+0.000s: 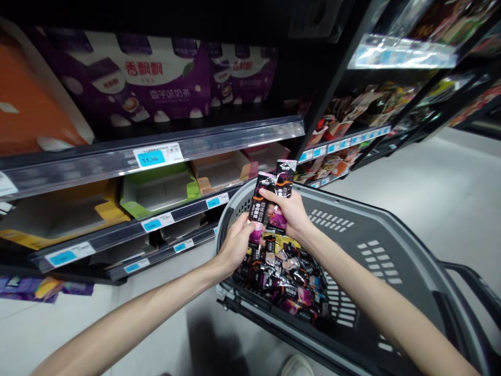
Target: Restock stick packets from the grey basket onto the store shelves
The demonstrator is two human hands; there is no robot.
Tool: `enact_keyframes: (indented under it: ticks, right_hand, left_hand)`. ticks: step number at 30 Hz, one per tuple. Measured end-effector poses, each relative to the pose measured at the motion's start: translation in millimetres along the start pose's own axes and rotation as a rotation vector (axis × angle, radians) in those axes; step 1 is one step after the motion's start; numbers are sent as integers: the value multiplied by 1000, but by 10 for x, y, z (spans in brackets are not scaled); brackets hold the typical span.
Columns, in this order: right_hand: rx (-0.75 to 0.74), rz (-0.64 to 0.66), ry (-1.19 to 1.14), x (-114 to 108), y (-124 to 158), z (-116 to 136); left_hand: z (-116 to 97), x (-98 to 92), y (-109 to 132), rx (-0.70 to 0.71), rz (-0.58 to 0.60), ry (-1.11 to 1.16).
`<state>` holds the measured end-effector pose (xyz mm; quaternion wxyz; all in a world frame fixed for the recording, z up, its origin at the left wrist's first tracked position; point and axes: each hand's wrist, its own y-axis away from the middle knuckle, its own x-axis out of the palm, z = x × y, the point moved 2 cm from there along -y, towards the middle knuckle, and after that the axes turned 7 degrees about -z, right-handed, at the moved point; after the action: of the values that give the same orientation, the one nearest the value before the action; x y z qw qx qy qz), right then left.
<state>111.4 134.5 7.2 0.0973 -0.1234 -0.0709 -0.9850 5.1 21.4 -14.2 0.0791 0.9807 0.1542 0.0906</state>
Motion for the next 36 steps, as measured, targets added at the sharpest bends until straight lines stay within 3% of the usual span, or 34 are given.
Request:
enact_keyframes:
  ticks: [14, 19, 21, 23, 26, 29, 36]
  right_hand:
    - [69, -2, -113, 42, 20, 63]
    - [174, 255, -206, 51, 32, 122]
    - [186, 342, -204, 44, 21, 124]
    - [135, 291, -196, 20, -10, 113]
    - [19, 72, -178, -27, -58, 100]
    - [-73, -31, -153, -40, -69, 125]
    - [-132, -37, -109, -50, -52, 279]
  left_hand:
    - [-9, 3, 4, -9, -3, 11]
    - [-40, 3, 37, 65, -22, 27]
    - [-47, 15, 52, 42, 57, 29]
    - [-44, 36, 61, 0, 194, 34]
    - [-19, 61, 57, -86, 317, 71]
    - [0, 71, 40, -151, 304, 138]
    - [-55, 39, 34, -182, 306, 278]
